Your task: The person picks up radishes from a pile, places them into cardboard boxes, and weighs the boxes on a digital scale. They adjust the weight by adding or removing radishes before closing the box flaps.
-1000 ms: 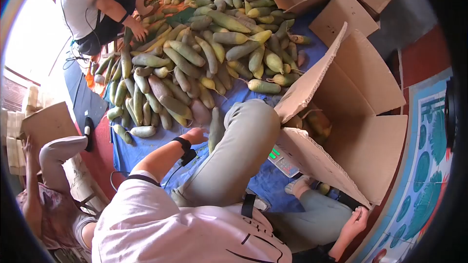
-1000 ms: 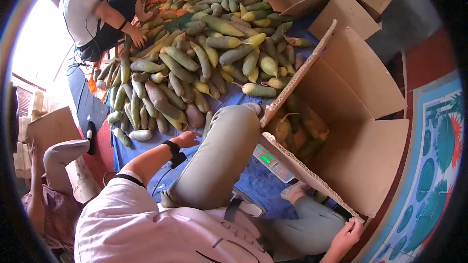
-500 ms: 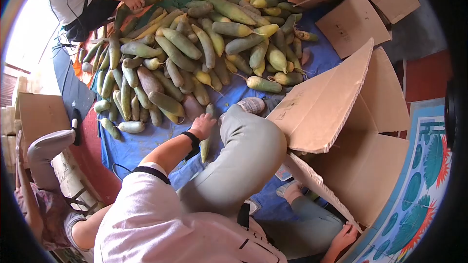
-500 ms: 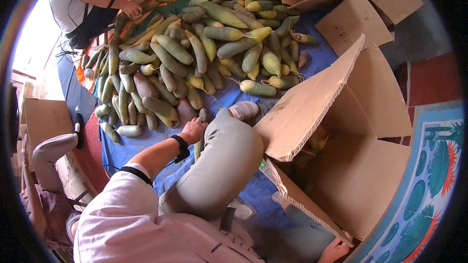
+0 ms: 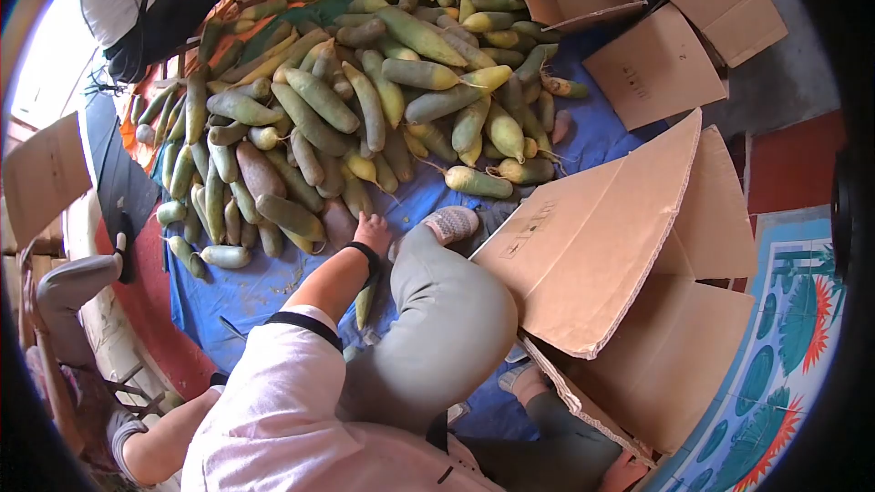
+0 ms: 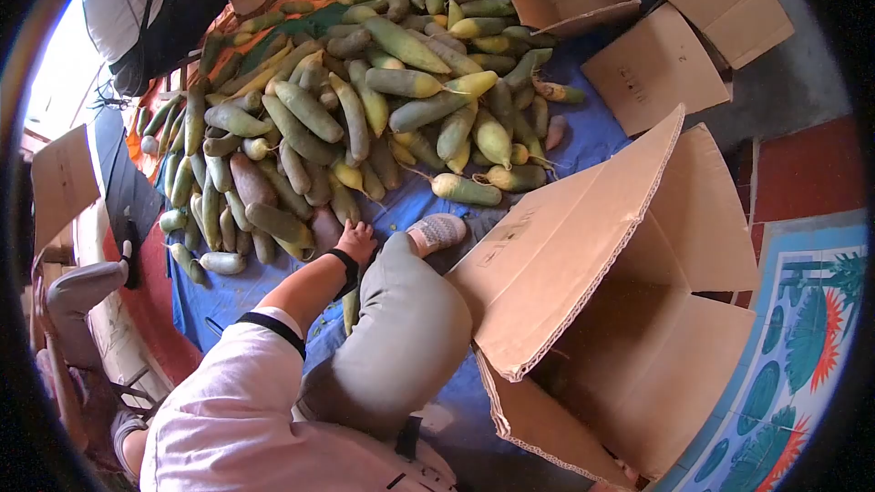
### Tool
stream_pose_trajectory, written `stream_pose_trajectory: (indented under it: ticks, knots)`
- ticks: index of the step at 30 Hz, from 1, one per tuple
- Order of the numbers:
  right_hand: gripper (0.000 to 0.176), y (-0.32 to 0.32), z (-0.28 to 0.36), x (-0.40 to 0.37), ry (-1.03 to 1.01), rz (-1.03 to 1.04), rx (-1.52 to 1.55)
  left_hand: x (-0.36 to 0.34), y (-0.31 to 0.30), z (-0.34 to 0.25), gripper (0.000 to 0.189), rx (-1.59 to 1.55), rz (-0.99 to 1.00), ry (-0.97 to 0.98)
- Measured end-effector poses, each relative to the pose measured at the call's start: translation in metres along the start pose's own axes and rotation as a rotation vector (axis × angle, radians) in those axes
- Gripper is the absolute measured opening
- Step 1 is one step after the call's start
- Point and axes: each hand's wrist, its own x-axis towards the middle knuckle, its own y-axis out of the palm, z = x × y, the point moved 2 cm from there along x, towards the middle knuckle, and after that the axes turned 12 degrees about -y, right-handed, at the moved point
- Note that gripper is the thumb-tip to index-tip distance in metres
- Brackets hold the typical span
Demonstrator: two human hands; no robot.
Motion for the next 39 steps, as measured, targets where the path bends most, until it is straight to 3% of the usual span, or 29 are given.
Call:
stream_pose_trajectory:
  ticks: [6,9,11,12,14,17,18,19,21,22,27,30,35,39]
  knots:
    - [0.025,-0.001,-0.002,-0.004,0.033,0.034,0.017,0.005,-0.007,-0.002,0.022,0.191,-0.012,0.022]
    - [0.027,-0.001,-0.001,-0.005,0.043,0.034,0.047,-0.003,-0.015,-0.001,0.021,0.246,-0.11,0.01]
    - [0.027,-0.003,0.001,-0.004,0.041,0.042,0.047,-0.021,-0.03,0.003,0.018,0.275,-0.122,0.193]
    - [0.027,-0.004,0.001,-0.004,0.018,0.065,0.012,-0.023,-0.025,0.006,0.018,0.28,-0.126,0.192]
    - [0.028,-0.005,0.004,-0.004,-0.002,0.085,-0.014,-0.028,-0.01,0.016,0.022,0.253,-0.035,0.233]
    - [0.029,0.003,-0.007,-0.013,0.109,0.009,0.138,-0.064,-0.047,0.032,0.024,0.286,0.042,0.249]
    - [0.026,0.017,-0.025,-0.019,-0.002,-0.09,0.084,-0.069,-0.054,0.039,0.043,0.307,0.154,0.265]
    - [0.023,0.024,-0.036,-0.023,-0.11,-0.191,0.028,-0.08,-0.067,0.044,0.043,0.319,0.149,0.262]
    - [0.023,0.027,-0.044,-0.025,-0.09,-0.189,0.113,-0.105,-0.089,0.049,0.06,0.192,0.319,0.236]
    - [0.023,0.028,-0.044,-0.027,-0.08,-0.183,0.187,-0.109,-0.081,0.05,0.069,0.224,0.293,0.229]
    - [0.021,0.021,-0.025,-0.025,-0.011,-0.214,0.221,-0.14,-0.066,0.052,0.069,0.278,0.322,0.155]
    - [0.016,0.025,-0.026,-0.024,-0.047,-0.257,0.233,-0.16,-0.069,0.059,0.067,0.152,0.381,0.036]
    - [0.013,0.028,-0.027,-0.025,-0.087,-0.331,0.307,-0.194,-0.111,0.077,0.067,0.052,0.298,-0.113]
    - [0.01,0.026,-0.025,-0.026,-0.112,-0.377,0.365,-0.213,-0.177,0.103,0.066,-0.226,-0.085,-0.295]
